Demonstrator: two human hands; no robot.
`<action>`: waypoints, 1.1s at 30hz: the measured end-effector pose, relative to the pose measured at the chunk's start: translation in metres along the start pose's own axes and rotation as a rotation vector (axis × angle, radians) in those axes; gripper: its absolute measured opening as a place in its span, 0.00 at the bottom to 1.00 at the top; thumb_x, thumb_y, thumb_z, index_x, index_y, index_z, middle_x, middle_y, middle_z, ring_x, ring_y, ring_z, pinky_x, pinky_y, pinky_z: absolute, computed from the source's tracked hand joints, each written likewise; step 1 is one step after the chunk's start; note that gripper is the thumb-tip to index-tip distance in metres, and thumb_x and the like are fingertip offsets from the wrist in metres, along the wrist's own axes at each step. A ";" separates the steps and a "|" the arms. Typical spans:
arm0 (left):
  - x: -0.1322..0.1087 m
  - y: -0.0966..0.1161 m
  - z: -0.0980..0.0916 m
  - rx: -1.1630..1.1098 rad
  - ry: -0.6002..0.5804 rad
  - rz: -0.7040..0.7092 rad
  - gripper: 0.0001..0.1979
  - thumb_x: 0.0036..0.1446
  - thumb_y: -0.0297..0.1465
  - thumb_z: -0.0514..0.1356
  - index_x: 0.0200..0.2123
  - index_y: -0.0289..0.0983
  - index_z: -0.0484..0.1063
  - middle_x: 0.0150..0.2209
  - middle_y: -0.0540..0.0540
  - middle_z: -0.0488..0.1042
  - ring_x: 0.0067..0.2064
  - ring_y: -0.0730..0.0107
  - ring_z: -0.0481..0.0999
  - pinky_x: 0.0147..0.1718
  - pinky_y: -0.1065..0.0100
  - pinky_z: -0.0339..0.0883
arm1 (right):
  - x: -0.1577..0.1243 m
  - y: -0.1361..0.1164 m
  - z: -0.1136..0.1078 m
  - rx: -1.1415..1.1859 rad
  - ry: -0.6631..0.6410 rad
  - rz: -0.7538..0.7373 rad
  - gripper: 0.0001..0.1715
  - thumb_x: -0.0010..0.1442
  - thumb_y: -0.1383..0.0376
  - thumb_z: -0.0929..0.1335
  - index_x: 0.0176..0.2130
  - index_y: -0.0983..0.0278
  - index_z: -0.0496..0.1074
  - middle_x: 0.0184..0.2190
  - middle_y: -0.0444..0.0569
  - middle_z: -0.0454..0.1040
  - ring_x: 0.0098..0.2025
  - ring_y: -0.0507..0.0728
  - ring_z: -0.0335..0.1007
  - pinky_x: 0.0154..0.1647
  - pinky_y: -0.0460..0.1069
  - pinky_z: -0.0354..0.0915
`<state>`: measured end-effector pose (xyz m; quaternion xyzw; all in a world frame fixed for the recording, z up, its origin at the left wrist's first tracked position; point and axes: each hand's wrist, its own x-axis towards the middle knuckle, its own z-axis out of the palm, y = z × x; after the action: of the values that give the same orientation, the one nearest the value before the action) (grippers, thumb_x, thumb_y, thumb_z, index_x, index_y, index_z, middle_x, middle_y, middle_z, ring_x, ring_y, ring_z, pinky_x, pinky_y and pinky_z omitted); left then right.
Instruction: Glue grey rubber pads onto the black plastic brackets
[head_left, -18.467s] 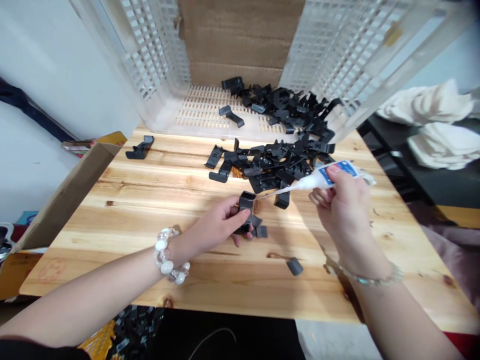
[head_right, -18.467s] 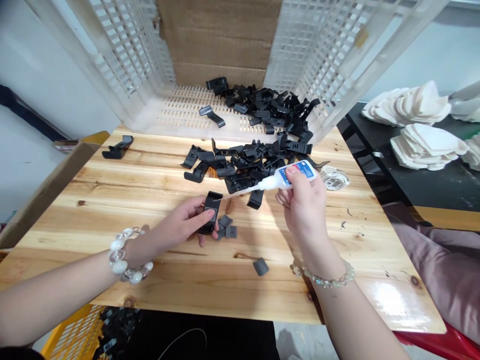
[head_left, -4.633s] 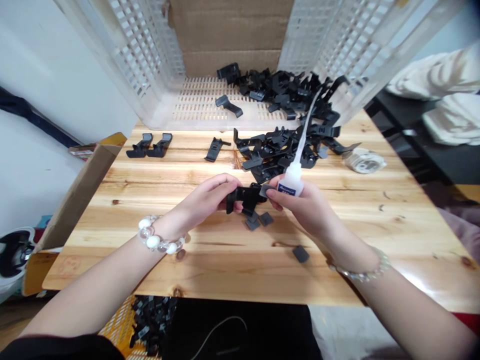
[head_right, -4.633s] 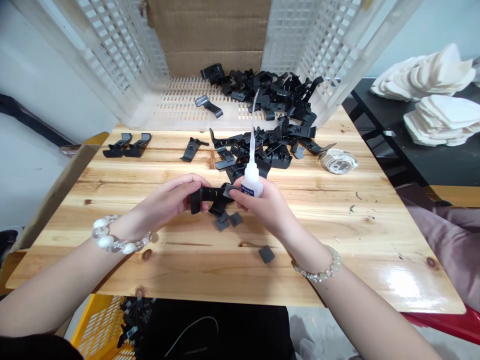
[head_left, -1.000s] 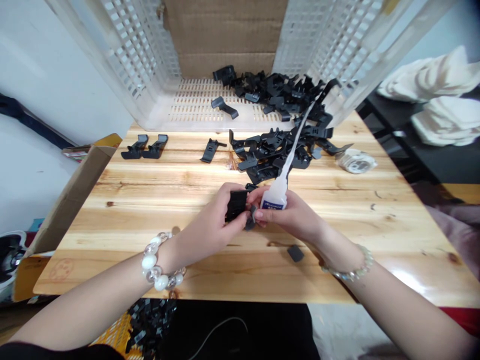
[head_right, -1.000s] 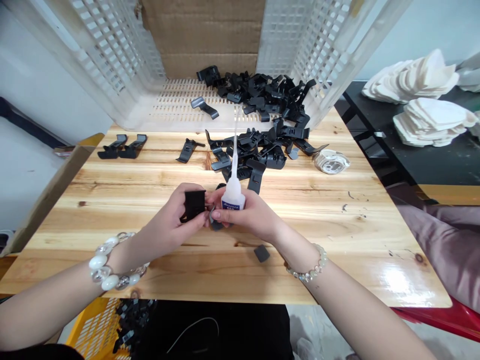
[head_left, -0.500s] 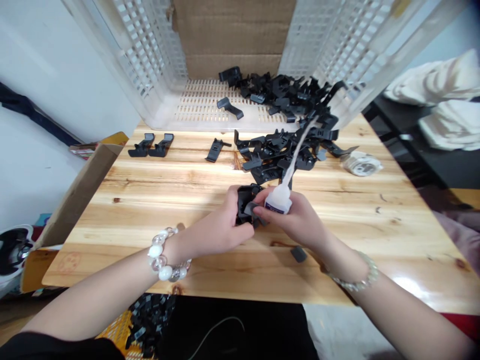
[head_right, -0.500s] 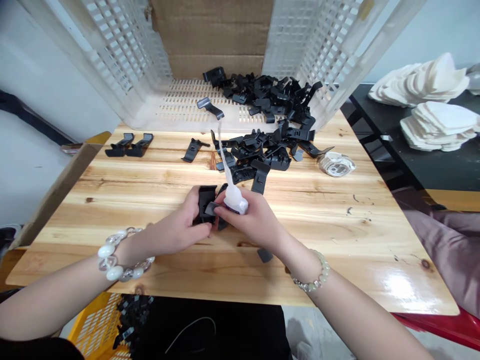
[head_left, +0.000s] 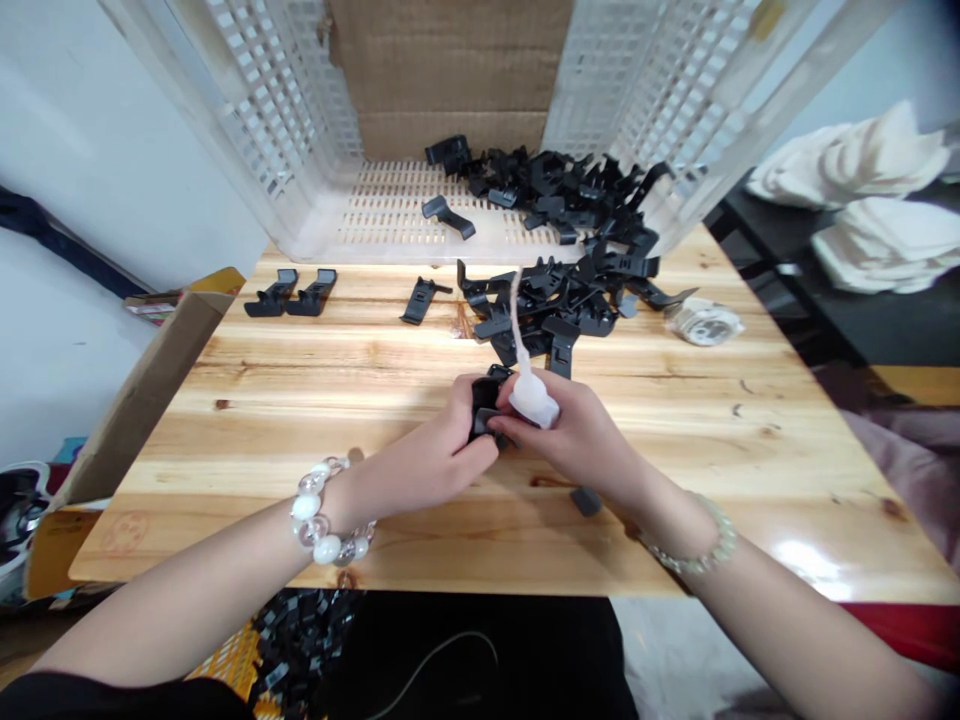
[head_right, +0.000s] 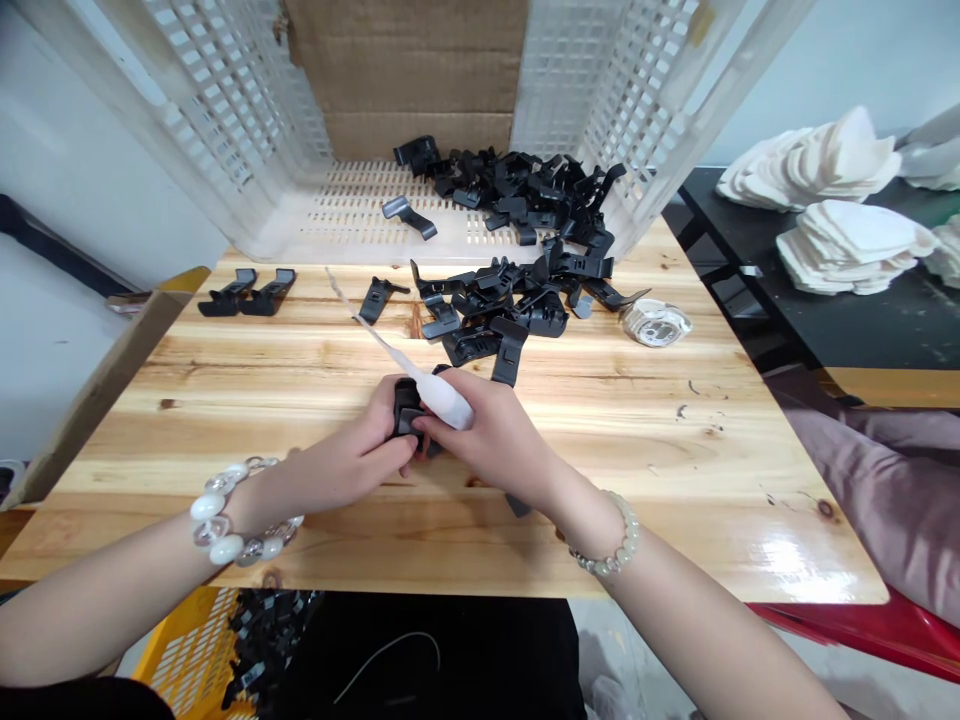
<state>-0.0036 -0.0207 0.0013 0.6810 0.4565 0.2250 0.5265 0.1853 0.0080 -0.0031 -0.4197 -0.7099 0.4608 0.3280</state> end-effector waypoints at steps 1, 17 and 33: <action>0.000 0.000 0.001 -0.017 0.002 0.011 0.16 0.66 0.32 0.49 0.56 0.39 0.52 0.44 0.43 0.68 0.39 0.66 0.72 0.40 0.61 0.68 | 0.000 0.001 0.000 -0.007 0.004 -0.005 0.08 0.55 0.65 0.72 0.33 0.62 0.68 0.27 0.42 0.71 0.29 0.52 0.67 0.31 0.48 0.62; 0.013 0.006 -0.002 -0.635 0.096 0.035 0.07 0.67 0.33 0.50 0.46 0.37 0.57 0.35 0.48 0.70 0.31 0.69 0.75 0.26 0.67 0.72 | 0.013 0.000 -0.028 0.581 0.086 0.247 0.21 0.56 0.48 0.70 0.32 0.63 0.67 0.21 0.42 0.68 0.18 0.49 0.61 0.16 0.44 0.54; 0.012 0.006 -0.008 -0.643 0.143 -0.030 0.07 0.67 0.32 0.50 0.46 0.37 0.58 0.34 0.48 0.72 0.29 0.70 0.76 0.26 0.67 0.74 | 0.022 0.003 -0.059 0.686 0.244 0.280 0.26 0.62 0.42 0.61 0.46 0.58 0.71 0.25 0.40 0.60 0.17 0.47 0.44 0.13 0.45 0.42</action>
<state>-0.0015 -0.0061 0.0076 0.4557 0.4080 0.3970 0.6844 0.2271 0.0506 0.0165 -0.4302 -0.4063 0.6584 0.4652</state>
